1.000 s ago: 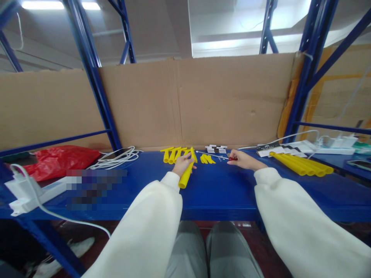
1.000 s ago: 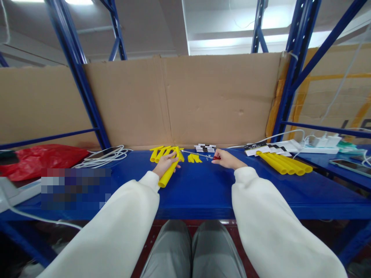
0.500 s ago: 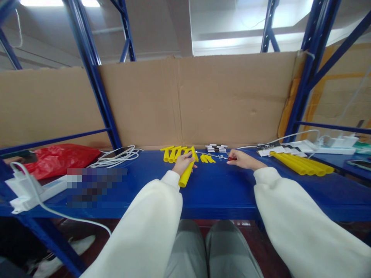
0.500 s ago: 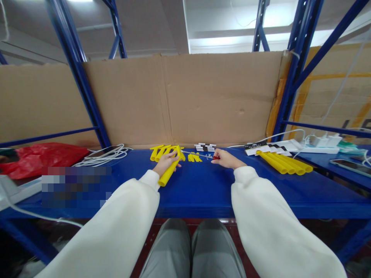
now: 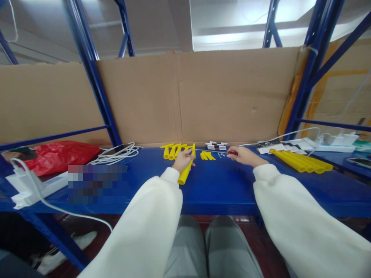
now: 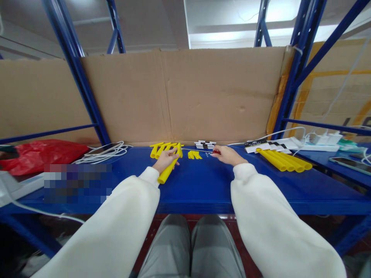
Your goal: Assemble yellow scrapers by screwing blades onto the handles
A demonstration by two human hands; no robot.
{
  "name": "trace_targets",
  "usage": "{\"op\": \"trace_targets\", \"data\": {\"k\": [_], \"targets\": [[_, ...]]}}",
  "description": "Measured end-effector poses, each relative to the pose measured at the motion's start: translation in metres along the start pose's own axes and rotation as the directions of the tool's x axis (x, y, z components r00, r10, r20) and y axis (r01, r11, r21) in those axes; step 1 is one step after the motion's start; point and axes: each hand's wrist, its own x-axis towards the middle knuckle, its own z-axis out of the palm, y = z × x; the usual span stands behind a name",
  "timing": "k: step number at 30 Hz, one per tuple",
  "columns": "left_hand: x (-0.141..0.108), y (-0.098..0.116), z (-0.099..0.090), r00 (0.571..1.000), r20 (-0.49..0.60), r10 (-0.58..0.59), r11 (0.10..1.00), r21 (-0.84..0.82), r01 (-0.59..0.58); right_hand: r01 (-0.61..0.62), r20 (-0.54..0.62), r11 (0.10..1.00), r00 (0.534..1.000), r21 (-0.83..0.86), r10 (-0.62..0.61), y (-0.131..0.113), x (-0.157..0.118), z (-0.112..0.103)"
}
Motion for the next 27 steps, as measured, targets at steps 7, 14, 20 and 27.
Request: {"op": "trace_targets", "data": {"k": [7,14,20,27], "targets": [[-0.002,0.003,-0.003,0.999,-0.047,-0.014,0.999,0.043,0.016,-0.070,-0.013,0.986,0.998,-0.151,0.069,-0.022,-0.006,-0.004],[-0.002,0.003,-0.005,0.998,-0.050,-0.024,1.000,-0.003,0.024,-0.021,-0.048,0.983,0.999,-0.184,0.012,-0.016,-0.007,0.000],[-0.003,0.005,-0.004,0.999,-0.035,0.001,0.997,0.071,0.002,0.011,0.052,0.988,0.999,-0.157,-0.002,-0.010,-0.007,0.000],[-0.002,0.004,-0.006,0.998,-0.057,0.002,0.996,0.093,0.003,-0.076,-0.028,0.978,0.997,-0.195,0.072,-0.024,-0.010,0.002]]}}
